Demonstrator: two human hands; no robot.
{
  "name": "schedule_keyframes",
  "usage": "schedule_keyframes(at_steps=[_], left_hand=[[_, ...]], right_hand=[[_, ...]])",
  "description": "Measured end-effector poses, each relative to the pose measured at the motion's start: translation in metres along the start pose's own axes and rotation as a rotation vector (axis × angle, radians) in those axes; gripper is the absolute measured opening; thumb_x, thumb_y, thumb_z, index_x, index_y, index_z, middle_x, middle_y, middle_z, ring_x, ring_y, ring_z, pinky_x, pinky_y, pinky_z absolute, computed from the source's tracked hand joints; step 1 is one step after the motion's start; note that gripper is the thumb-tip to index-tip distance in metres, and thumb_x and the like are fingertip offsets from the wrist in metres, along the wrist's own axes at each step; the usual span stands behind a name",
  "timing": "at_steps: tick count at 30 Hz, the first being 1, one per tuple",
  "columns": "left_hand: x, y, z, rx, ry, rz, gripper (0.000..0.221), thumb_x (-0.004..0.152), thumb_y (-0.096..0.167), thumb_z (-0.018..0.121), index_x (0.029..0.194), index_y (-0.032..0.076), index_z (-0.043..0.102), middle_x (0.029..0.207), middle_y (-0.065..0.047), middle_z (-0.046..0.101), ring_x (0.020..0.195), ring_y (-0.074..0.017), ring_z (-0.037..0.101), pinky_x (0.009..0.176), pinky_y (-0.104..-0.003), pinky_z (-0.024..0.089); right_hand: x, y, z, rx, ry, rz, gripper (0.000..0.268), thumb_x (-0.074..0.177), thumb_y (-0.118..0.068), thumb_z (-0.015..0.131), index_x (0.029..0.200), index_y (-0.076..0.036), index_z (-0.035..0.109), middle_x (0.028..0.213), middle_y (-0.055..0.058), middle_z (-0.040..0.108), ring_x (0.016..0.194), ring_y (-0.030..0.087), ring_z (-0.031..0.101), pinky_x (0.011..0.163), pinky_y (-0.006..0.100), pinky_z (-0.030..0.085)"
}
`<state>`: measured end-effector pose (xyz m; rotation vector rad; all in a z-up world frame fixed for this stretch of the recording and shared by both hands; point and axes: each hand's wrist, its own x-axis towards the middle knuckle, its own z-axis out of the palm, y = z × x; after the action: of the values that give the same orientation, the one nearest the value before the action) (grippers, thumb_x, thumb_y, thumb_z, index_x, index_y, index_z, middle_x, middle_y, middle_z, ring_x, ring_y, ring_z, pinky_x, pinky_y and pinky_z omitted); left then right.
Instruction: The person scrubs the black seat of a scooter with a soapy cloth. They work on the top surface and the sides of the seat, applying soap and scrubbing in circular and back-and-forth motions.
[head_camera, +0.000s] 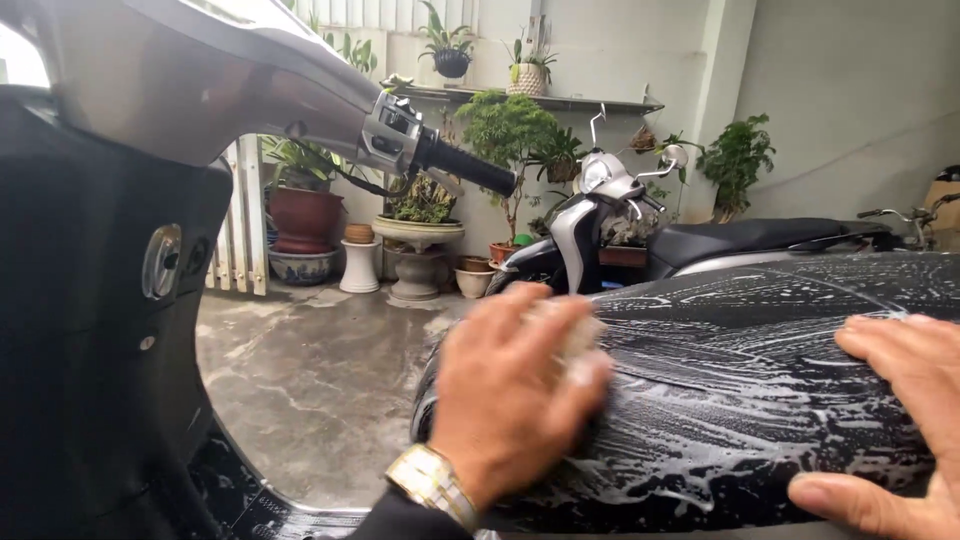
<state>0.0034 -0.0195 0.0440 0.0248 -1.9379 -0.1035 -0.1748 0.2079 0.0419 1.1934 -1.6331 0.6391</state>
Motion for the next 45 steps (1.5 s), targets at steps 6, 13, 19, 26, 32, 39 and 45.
schedule_keyframes(at_steps=[6, 13, 19, 26, 32, 39, 45], left_hand=[[-0.015, -0.018, -0.007, -0.104, 0.010, -0.832, 0.053, 0.079, 0.048, 0.038, 0.119, 0.018, 0.053, 0.116, -0.011, 0.055, 0.111, -0.0251, 0.049, 0.091, -0.041, 0.037], [-0.016, 0.074, 0.031, 0.067, 0.381, -0.021, 0.041, 0.075, 0.041, 0.053, 0.108, 0.018, 0.060, 0.120, -0.012, 0.050, 0.108, -0.0390, 0.044, 0.087, -0.059, 0.031], [-0.001, 0.044, 0.024, 0.071, 0.282, 0.137, 0.040, 0.080, 0.043, 0.054, 0.111, 0.018, 0.057, 0.115, -0.012, 0.055, 0.102, -0.0321, 0.050, 0.083, -0.047, 0.038], [0.012, 0.106, 0.042, -0.066, 0.313, 0.100, 0.033, 0.079, 0.036, 0.052, 0.101, 0.012, 0.056, 0.111, -0.016, 0.052, 0.099, -0.0369, 0.045, 0.087, -0.052, 0.031], [0.023, 0.095, 0.048, -0.133, 0.230, 0.296, 0.039, 0.080, 0.039, 0.059, 0.108, 0.012, 0.055, 0.108, -0.015, 0.055, 0.091, -0.0313, 0.054, 0.079, -0.044, 0.043], [0.050, 0.141, 0.061, -0.191, 0.037, 0.010, 0.048, 0.078, 0.045, 0.046, 0.114, 0.013, 0.049, 0.105, -0.012, 0.054, 0.095, -0.0402, 0.048, 0.077, -0.053, 0.034], [0.070, 0.158, 0.032, -0.728, -0.497, -0.254, 0.090, 0.065, 0.057, 0.017, 0.146, 0.020, 0.006, 0.141, -0.019, 0.024, 0.134, -0.0314, 0.014, 0.100, -0.048, 0.004]], right_hand=[[0.005, -0.005, -0.007, -0.142, -0.006, -0.062, 0.097, 0.039, -0.058, 0.065, 0.119, -0.005, 0.053, 0.125, 0.011, 0.053, 0.124, 0.033, 0.043, 0.109, 0.048, 0.029], [0.004, -0.004, -0.008, -0.154, 0.017, -0.101, 0.100, 0.037, -0.057, 0.064, 0.119, -0.001, 0.053, 0.123, 0.016, 0.054, 0.120, 0.035, 0.045, 0.109, 0.047, 0.029], [-0.004, 0.045, -0.030, -0.311, -0.064, -0.095, 0.116, 0.034, -0.068, 0.059, 0.130, -0.006, 0.043, 0.132, 0.016, 0.046, 0.125, 0.034, 0.039, 0.107, 0.047, 0.026], [-0.008, 0.057, -0.040, -0.472, -0.161, 0.105, 0.131, 0.032, -0.083, 0.053, 0.135, -0.005, 0.030, 0.140, 0.012, 0.034, 0.129, 0.034, 0.029, 0.101, 0.055, 0.022], [-0.006, 0.061, -0.050, -0.466, -0.279, 0.034, 0.116, 0.041, -0.082, 0.064, 0.132, -0.016, 0.033, 0.141, 0.003, 0.032, 0.129, 0.023, 0.028, 0.103, 0.047, 0.020], [0.021, 0.012, -0.072, -0.301, -0.462, 0.268, 0.141, 0.041, -0.066, 0.084, 0.143, -0.013, 0.002, 0.145, 0.007, 0.014, 0.130, 0.025, 0.015, 0.099, 0.052, 0.013], [0.038, -0.052, -0.082, 0.635, -0.420, 0.483, 0.116, 0.035, -0.003, 0.088, 0.131, -0.025, 0.025, 0.115, -0.003, 0.070, 0.081, 0.012, 0.076, 0.062, 0.027, 0.062]])
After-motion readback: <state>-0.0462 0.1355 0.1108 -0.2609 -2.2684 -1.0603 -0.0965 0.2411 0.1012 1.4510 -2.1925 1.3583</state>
